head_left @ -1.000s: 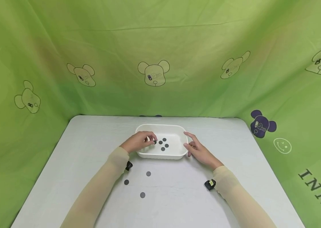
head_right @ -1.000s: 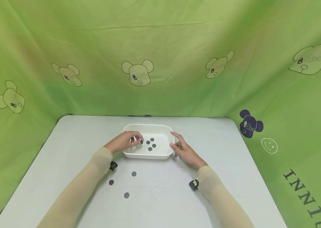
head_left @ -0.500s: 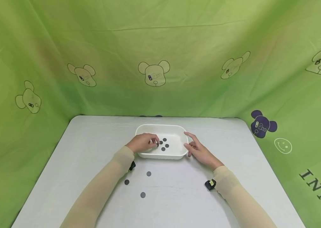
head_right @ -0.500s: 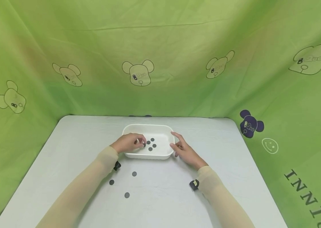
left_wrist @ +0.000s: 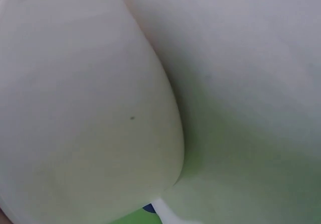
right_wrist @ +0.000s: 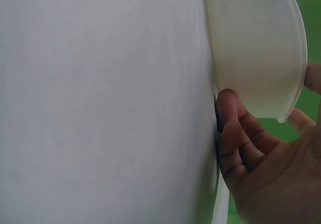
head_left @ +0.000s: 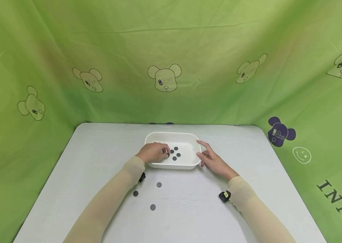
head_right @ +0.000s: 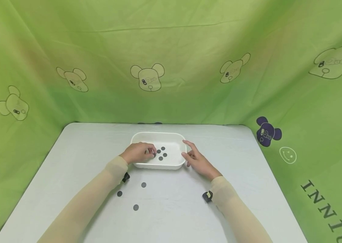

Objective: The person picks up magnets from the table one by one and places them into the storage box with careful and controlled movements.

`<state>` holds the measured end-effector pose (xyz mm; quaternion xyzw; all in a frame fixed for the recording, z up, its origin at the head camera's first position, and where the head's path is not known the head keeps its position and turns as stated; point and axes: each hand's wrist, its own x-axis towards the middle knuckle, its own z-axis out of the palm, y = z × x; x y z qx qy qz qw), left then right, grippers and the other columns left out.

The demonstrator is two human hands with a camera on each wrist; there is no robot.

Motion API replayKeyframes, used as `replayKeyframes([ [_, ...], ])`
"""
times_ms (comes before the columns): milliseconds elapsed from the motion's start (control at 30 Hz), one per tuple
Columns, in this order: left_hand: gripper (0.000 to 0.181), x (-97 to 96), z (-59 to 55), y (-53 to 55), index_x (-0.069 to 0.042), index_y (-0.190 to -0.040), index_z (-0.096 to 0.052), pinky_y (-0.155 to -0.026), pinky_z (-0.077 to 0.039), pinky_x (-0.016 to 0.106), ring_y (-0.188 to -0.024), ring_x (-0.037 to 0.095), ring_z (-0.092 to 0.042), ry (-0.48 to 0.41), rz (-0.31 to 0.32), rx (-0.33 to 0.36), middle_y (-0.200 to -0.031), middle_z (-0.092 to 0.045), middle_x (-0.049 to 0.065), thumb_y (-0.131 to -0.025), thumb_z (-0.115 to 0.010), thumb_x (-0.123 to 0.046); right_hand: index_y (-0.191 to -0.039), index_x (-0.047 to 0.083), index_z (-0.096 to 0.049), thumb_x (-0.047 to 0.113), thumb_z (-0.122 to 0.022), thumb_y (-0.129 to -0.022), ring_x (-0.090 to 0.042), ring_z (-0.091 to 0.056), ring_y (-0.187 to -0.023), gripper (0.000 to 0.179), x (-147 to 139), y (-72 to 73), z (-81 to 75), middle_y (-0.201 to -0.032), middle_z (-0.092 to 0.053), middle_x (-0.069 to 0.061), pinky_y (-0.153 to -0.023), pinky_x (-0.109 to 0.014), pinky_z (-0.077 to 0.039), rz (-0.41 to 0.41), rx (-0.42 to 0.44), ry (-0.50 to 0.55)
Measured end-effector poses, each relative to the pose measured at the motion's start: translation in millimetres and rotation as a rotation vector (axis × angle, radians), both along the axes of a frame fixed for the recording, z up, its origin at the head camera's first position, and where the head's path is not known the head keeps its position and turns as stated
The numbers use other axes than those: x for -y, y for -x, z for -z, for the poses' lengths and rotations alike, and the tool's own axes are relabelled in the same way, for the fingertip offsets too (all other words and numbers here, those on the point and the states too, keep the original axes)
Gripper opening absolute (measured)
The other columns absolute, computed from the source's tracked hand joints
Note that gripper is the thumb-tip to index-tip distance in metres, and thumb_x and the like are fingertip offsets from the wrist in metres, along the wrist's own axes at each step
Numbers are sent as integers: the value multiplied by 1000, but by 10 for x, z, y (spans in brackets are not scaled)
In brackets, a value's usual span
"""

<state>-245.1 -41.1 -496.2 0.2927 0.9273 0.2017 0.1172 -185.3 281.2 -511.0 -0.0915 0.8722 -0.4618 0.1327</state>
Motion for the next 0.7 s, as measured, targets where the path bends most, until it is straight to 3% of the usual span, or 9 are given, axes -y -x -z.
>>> replayKeyframes([
  [433,13,-18,-5,-18,-30,-114,-78,-85,-51,36,-95,10,-66,8,-20,0,-109,-76,-10,-101,-77,-27,-171,34,-21,40,-54,-114,-28,-61,-79,66,-15,3,0,-101,-66,-17,-76,-38,-49,-2,0,8],
  [700,11,-25,-8,-26,-29,-112,-77,-80,-50,34,-86,9,-62,20,-32,7,-104,-75,-11,-101,-77,-28,-171,33,-21,37,-55,-114,-28,-61,-80,66,-17,0,4,-101,-67,-17,-77,-38,-48,-7,-2,25],
])
